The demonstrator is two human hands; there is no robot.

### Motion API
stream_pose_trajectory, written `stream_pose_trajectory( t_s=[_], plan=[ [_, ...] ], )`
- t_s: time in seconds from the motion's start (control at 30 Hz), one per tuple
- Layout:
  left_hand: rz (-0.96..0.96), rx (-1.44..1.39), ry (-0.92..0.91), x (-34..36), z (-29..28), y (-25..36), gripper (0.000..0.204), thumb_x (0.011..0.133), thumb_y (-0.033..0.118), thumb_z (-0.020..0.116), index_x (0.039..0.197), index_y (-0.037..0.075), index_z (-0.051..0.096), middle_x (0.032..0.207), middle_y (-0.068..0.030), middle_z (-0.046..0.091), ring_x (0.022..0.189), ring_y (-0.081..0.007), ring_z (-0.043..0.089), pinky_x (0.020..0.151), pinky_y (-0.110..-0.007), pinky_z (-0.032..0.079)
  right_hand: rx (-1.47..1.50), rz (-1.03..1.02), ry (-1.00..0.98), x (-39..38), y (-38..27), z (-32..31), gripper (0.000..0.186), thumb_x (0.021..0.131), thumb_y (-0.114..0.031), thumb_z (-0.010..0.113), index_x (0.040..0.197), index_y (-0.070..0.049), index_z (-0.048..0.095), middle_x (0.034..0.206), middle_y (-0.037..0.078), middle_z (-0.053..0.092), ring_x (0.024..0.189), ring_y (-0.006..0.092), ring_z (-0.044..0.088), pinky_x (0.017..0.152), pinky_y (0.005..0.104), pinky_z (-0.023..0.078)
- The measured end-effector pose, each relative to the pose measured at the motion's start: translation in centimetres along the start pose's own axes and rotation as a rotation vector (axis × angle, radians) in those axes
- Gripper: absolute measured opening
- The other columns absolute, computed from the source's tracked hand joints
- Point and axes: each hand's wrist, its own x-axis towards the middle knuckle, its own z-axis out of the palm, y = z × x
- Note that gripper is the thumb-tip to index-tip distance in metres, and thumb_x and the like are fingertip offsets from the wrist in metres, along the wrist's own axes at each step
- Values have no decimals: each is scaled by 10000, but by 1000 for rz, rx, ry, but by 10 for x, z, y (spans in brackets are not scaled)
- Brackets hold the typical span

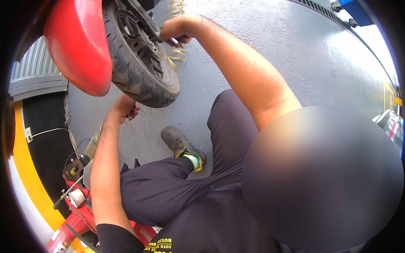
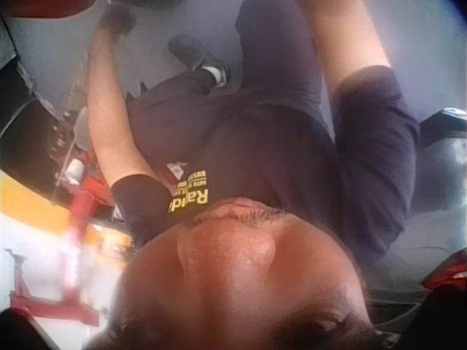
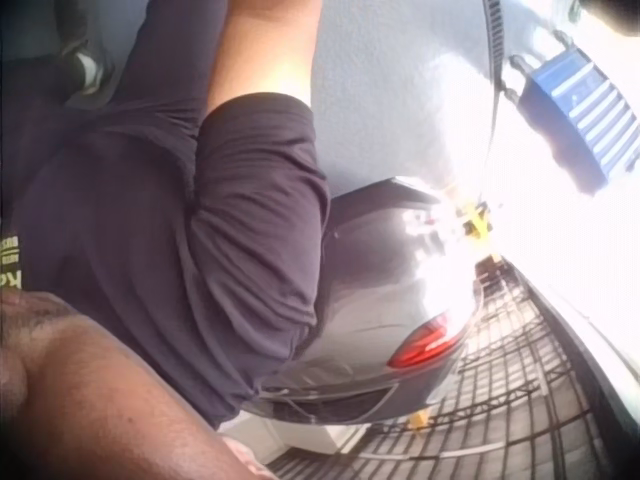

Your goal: The person uses wrenches to loosen bolts on the front wheel of a red motorcycle, then moves to the rear and uses pliers and a wrench to work on the engine and frame components.

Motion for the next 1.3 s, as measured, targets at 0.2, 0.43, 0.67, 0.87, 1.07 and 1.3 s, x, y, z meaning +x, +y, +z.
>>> stream_pose_trajectory(
  t_s=[0.2, 0.43, 0.67, 0.87, 1.07, 1.3],
  plan=[
    [3, -72, -2, 8, -2, -5, 192, 908, 181, 374, 869, 24, 478, 602, -91, 510, 398, -157, 472, 330, -310, 331, 236, -74, 276, -24, 16, 52, 553, 821, -136, 530, 1348, -46, 387, 736, 96, 635, 626, 188, 617, 557, 330, 491],
    [45, -62, -21, 7, -3, -5, 177, 867, 48, 373, 749, -19, 487, 593, -137, 536, 404, -199, 490, 336, -352, 331, 221, -189, 419, -20, 48, 97, 602, 863, -68, 467, 1438, -128, 300, 721, 114, 619, 635, 191, 620, 607, 363, 524],
    [-4, -61, 9, 8, -4, -12, 305, 955, 347, 417, 933, 55, 503, 597, -38, 475, 394, -106, 438, 322, -261, 315, 281, -221, 441, -6, 51, 112, 489, 941, -233, 506, 1385, -89, 361, 984, 234, 663, 922, 360, 657, 831, 453, 505],
    [3, -97, -15, 15, -7, -13, 205, 852, 54, 391, 692, -26, 491, 553, -136, 523, 365, -207, 449, 336, -359, 316, 185, -126, 686, 19, 63, 132, 400, 992, -373, 400, 1282, -102, 450, 1001, 234, 656, 971, 403, 624, 838, 503, 483],
    [-6, -51, 9, 11, -3, -12, 220, 939, 218, 389, 876, 39, 501, 571, -51, 458, 370, -115, 389, 333, -279, 285, 75, -91, 756, 45, 85, 150, 340, 996, -369, 385, 1240, -148, 473, 1015, 196, 662, 955, 396, 627, 807, 518, 490],
    [-37, -72, 21, 7, 1, -5, 238, 948, 243, 376, 883, 45, 491, 589, -59, 459, 369, -123, 396, 333, -286, 288, 135, -128, 609, 105, 104, 109, 238, 916, -287, 541, 1097, -149, 610, 982, 148, 681, 959, 361, 633, 825, 474, 501]
  ],
)
